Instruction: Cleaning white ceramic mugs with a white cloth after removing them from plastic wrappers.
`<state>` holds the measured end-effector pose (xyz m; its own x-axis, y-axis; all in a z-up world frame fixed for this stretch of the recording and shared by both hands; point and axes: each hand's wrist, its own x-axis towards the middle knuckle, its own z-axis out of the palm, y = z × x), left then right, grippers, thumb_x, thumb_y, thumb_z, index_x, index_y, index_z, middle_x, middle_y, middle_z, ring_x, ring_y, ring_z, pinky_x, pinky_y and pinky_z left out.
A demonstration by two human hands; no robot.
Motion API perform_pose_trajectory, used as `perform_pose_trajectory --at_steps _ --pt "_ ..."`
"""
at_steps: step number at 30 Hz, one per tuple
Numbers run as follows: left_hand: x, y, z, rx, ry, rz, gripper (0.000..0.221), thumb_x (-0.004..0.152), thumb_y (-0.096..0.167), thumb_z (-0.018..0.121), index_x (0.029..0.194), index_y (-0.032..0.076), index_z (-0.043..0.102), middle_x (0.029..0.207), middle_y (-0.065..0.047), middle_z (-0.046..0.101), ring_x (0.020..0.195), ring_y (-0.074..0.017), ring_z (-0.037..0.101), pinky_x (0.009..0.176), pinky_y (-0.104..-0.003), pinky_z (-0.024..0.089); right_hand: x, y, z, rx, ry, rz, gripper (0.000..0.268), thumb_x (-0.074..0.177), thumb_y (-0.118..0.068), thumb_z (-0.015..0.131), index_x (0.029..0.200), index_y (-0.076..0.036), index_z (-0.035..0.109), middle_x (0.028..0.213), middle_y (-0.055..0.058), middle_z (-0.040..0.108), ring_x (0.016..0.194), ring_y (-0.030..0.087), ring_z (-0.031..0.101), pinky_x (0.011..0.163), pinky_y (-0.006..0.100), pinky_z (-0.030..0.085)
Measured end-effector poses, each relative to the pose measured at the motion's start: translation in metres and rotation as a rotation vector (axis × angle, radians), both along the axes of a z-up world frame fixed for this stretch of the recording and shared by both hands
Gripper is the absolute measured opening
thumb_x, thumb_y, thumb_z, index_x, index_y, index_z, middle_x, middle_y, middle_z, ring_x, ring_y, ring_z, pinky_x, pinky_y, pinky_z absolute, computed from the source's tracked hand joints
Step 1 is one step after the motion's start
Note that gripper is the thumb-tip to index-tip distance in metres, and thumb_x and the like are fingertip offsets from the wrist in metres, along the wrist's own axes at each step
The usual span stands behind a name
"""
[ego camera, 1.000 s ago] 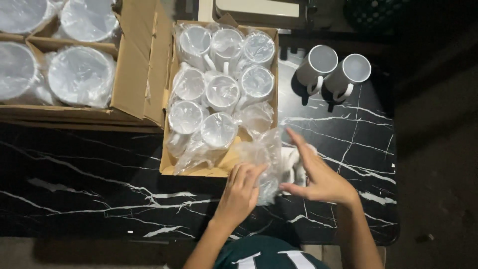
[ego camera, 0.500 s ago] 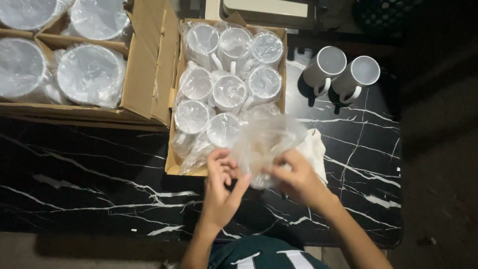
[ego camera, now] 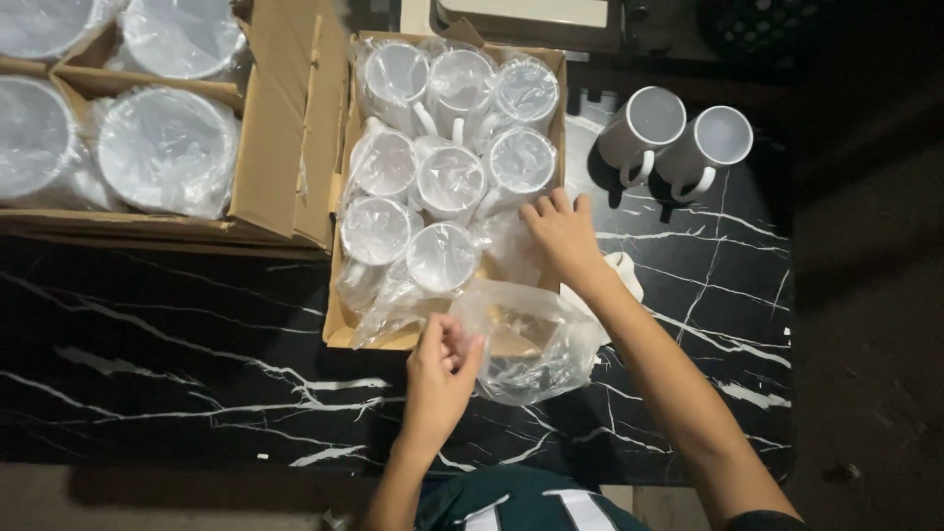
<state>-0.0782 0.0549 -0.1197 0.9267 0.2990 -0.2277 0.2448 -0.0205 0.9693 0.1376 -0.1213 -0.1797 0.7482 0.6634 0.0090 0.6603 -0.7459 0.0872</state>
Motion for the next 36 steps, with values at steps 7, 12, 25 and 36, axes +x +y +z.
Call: perform_pose_trajectory --at_steps 7,12,25,36 --pt "0.015 -0.001 -0.004 -0.298 -0.030 -0.062 0.031 0.091 0.002 0.072 0.117 -0.002 0.055 0.103 -0.008 0.062 0.084 -0.0089 0.066 0.068 -0.022 0.057 -0.011 -0.048 0.085 0.788 0.284 -0.232 0.026 0.089 -0.015 0.076 0.111 -0.006 0.067 0.097 0.009 0.069 0.085 0.021 0.066 0.073 0.036 0.053" --pt "0.031 -0.009 -0.035 -0.422 -0.079 -0.084 0.030 0.096 -0.002 0.068 0.122 -0.003 0.054 0.108 -0.010 0.057 0.091 -0.0127 0.068 0.074 -0.024 0.055 -0.065 -0.074 0.089 1.267 0.521 -0.195 0.031 0.086 -0.012 0.077 0.112 -0.003 0.062 0.110 0.009 0.064 0.100 0.020 0.065 0.084 0.035 0.059" --pt "0.043 -0.003 -0.012 -0.540 -0.040 -0.048 0.024 0.098 0.002 0.064 0.122 0.002 0.059 0.109 -0.009 0.062 0.084 -0.0132 0.061 0.066 -0.024 0.047 -0.099 -0.007 0.051 0.032 0.328 0.238 0.014 0.069 -0.008 0.071 0.081 -0.005 0.076 0.125 0.018 0.065 0.126 0.037 0.053 0.103 0.047 0.044" --pt "0.073 -0.021 -0.029 0.790 -0.238 -0.391 0.029 0.079 -0.011 0.064 0.106 0.001 0.060 0.112 -0.017 0.053 0.107 -0.0400 0.061 0.090 -0.048 0.052 -0.067 -0.028 0.102 0.470 0.786 0.005 0.042 0.083 -0.020 0.074 0.121 -0.005 0.061 0.120 0.016 0.064 0.114 0.033 0.061 0.103 0.039 0.048"
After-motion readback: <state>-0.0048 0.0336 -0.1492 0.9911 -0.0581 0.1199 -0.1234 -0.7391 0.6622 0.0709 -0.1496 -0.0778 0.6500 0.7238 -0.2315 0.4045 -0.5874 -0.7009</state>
